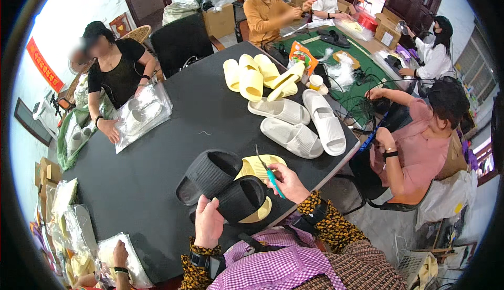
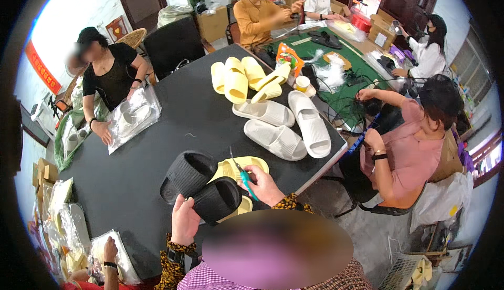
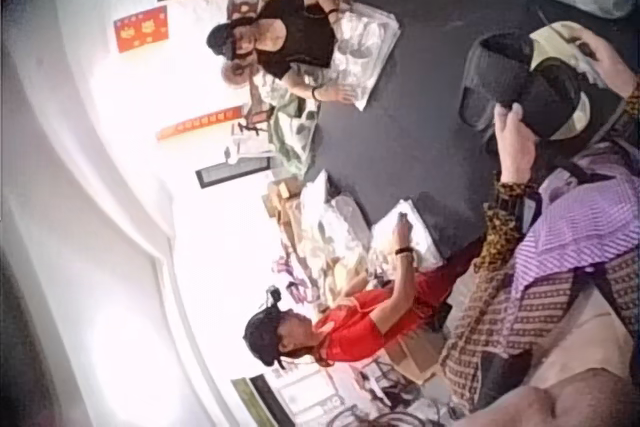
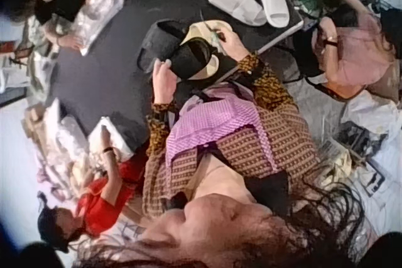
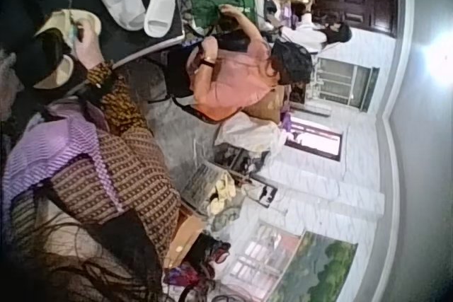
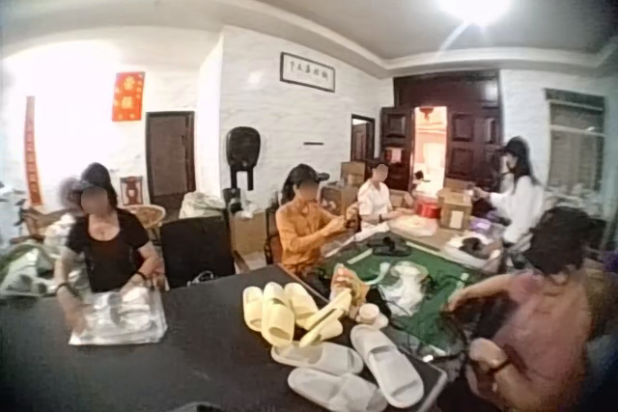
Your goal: The recorder trims excess material from rubber slippers using scissors in a manufacturing workshop.
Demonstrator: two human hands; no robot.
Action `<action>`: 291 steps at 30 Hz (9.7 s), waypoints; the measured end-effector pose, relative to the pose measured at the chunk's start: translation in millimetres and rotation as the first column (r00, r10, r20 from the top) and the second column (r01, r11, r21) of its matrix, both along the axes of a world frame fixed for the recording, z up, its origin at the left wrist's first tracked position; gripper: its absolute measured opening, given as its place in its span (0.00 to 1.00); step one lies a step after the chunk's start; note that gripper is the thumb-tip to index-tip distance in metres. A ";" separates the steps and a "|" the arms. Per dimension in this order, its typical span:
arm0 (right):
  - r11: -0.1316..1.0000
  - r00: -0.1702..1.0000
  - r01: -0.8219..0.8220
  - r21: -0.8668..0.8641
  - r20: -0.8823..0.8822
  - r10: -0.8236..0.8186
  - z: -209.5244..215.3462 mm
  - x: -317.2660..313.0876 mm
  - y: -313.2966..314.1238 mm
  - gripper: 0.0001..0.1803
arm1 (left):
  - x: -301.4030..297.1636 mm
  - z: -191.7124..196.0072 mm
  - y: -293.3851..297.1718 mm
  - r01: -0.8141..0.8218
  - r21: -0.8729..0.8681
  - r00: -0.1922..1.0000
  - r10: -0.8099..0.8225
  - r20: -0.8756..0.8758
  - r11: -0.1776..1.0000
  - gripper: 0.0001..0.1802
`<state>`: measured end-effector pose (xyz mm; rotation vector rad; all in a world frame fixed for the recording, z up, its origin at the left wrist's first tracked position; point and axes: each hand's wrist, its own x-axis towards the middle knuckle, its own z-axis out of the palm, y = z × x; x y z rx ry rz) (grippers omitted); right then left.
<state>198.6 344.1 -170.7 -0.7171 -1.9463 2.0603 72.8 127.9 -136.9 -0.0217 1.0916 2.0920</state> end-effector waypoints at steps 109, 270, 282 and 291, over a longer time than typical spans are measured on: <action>0.993 0.994 0.005 -0.121 0.107 0.008 27.7 37.6 65.9 0.25 | -85.6 -77.2 -77.2 0.033 -0.270 0.978 -0.086 -0.190 0.962 0.17; 0.889 0.960 -0.198 0.412 0.266 0.090 -33.9 24.9 -40.7 0.24 | 32.9 -48.3 -14.9 0.412 -0.418 0.834 -0.520 -0.186 0.810 0.23; 0.934 0.992 -0.073 0.350 0.123 0.031 -41.6 32.8 -39.6 0.24 | 24.6 -61.0 -13.0 0.391 -0.552 0.806 -0.564 -0.181 0.736 0.18; 0.961 0.959 0.275 -0.031 0.082 -0.271 -44.6 60.2 -24.6 0.24 | -20.6 -26.6 34.1 0.381 -0.331 0.904 -0.423 -0.060 0.863 0.18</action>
